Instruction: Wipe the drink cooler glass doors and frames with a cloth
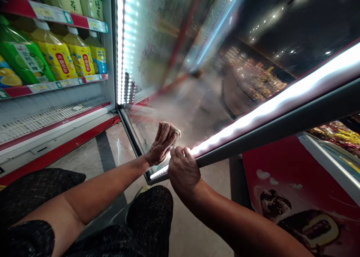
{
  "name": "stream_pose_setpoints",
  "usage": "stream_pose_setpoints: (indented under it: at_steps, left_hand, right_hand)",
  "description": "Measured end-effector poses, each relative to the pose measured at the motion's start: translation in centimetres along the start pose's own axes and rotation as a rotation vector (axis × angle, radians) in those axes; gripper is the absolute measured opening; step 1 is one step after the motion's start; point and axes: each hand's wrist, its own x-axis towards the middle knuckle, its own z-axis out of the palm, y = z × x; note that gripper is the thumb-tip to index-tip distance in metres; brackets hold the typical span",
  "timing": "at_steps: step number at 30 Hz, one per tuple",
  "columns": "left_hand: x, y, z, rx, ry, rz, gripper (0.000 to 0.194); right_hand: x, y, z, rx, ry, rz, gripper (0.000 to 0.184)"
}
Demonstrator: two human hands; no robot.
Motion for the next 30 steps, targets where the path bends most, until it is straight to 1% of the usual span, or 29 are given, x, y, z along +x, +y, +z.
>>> stream_pose_setpoints:
  at_steps: [3,5,7,9,11,12,15,17,20,21,22,23,25,27,28,30]
  left_hand:
    - [0.6,-0.4,0.0,0.028,0.065,-0.069,0.081]
    - [0.4,0.1,0.0,0.022,0.038,-0.063,0.082]
    - [0.0,0.9,-0.1,0.017,-0.014,-0.013,0.085]
    - [-0.2,1.2,-0.2,0.019,-0.052,0.039,0.089]
    - [-0.3,1.1,-0.1,0.027,-0.060,0.046,0.089]
    - [-0.3,0.8,-0.1,0.034,-0.050,0.024,0.089]
    - [-0.6,0.5,0.2,0.068,-0.003,-0.110,0.087]
    - [-1.0,0.8,0.3,0.068,-0.030,-0.127,0.087]
    - [-1.3,1.2,0.3,0.045,-0.113,-0.001,0.091]
    - [-1.2,1.1,0.3,0.046,-0.121,0.034,0.090]
    - [-0.8,0.8,0.3,0.053,-0.109,0.040,0.089]
    - [-0.4,0.4,0.2,0.060,-0.087,0.023,0.087]
    - [0.4,-0.3,0.2,0.068,-0.028,-0.077,0.083]
    - [0.8,-0.5,0.1,0.055,0.003,-0.165,0.081]
    - [0.8,-0.4,0.1,0.042,-0.003,-0.171,0.080]
    - [0.7,-0.2,-0.1,0.014,-0.036,-0.117,0.079]
  right_hand:
    - [0.2,0.1,-0.6,0.011,-0.099,-0.019,0.018]
    - [0.3,0.2,-1.0,0.021,-0.166,-0.026,0.017]
    - [0.4,0.3,-1.2,0.021,-0.193,-0.037,0.016]
    - [0.3,0.3,-1.2,0.018,-0.184,-0.037,0.017]
    - [0.3,0.4,-1.1,0.022,-0.174,-0.028,0.018]
    - [0.3,0.4,-1.1,0.027,-0.177,-0.024,0.018]
    - [0.3,0.4,-1.0,0.051,-0.196,-0.024,0.020]
    - [0.3,0.3,-0.8,0.051,-0.193,-0.025,0.020]
    - [0.3,0.2,-0.5,0.032,-0.162,-0.024,0.019]
    - [0.2,0.2,-0.4,0.029,-0.152,-0.023,0.019]
    - [0.2,0.2,-0.4,0.027,-0.147,-0.022,0.019]
    - [0.2,0.2,-0.4,0.026,-0.151,-0.020,0.020]
    - [0.3,0.2,-0.7,0.024,-0.177,-0.019,0.021]
    - [0.4,0.2,-1.0,0.029,-0.207,-0.022,0.021]
    - [0.5,0.2,-1.1,0.032,-0.218,-0.025,0.020]
    - [0.5,0.3,-1.2,0.036,-0.230,-0.033,0.019]
